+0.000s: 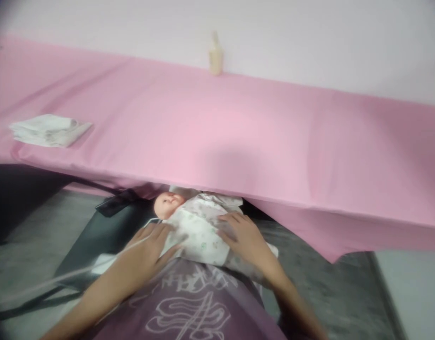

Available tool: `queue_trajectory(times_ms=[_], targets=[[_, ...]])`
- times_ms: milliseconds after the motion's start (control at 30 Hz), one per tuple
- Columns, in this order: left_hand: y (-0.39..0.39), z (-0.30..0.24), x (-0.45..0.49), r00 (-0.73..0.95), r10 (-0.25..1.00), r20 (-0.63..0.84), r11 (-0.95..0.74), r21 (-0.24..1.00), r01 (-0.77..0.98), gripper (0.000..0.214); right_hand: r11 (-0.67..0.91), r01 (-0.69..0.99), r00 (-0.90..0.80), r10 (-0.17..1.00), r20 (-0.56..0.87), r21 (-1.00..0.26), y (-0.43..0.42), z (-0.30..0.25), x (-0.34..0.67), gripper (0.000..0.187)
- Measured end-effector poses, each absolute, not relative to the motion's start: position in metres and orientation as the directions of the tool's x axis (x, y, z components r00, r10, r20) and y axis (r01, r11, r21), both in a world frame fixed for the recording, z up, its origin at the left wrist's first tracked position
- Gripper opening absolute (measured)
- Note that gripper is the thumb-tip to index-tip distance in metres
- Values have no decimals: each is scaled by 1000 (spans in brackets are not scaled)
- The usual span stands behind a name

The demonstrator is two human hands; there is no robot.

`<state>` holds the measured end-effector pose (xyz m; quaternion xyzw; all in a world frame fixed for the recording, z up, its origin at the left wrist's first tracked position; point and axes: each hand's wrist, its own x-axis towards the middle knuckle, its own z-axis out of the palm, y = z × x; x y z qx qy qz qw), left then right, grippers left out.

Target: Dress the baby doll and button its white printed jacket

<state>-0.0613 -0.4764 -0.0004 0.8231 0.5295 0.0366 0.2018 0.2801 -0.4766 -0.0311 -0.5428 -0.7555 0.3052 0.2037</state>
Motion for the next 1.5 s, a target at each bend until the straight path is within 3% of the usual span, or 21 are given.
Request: queue_trajectory(times_ms=[133,333,467,600,733,900,1100,1500], targets=[[-453,2,-5,582,794,-177,-378,607,699,37,339,719,-318,937,147,-606,-476,-50,256,19],[-481,1,-7,548,808,-216,-212,761,613,61,436,740,-339,899,276,-513,-469,-64,248,16],[-497,3,-21,594,793,-137,-205,857,472,47,477,740,-343,874,343,-475,-470,-63,244,18],[-481,-14,-14,583,805,112,-449,756,476,23,478,719,-334,874,352,-505,-469,-64,240,14],[-441,-32,5,601,778,181,-556,644,526,21,431,737,-273,895,354,-521,-470,-70,240,9],[-406,-54,27,628,757,182,-564,667,487,7,344,782,-190,925,328,-519,-470,-81,243,14],[-413,-74,24,577,786,219,-533,712,456,20,280,677,-134,956,260,-681,-470,-90,243,11],[-414,-70,21,527,828,189,-454,779,433,13,263,661,-226,963,149,-703,-461,-86,244,15]])
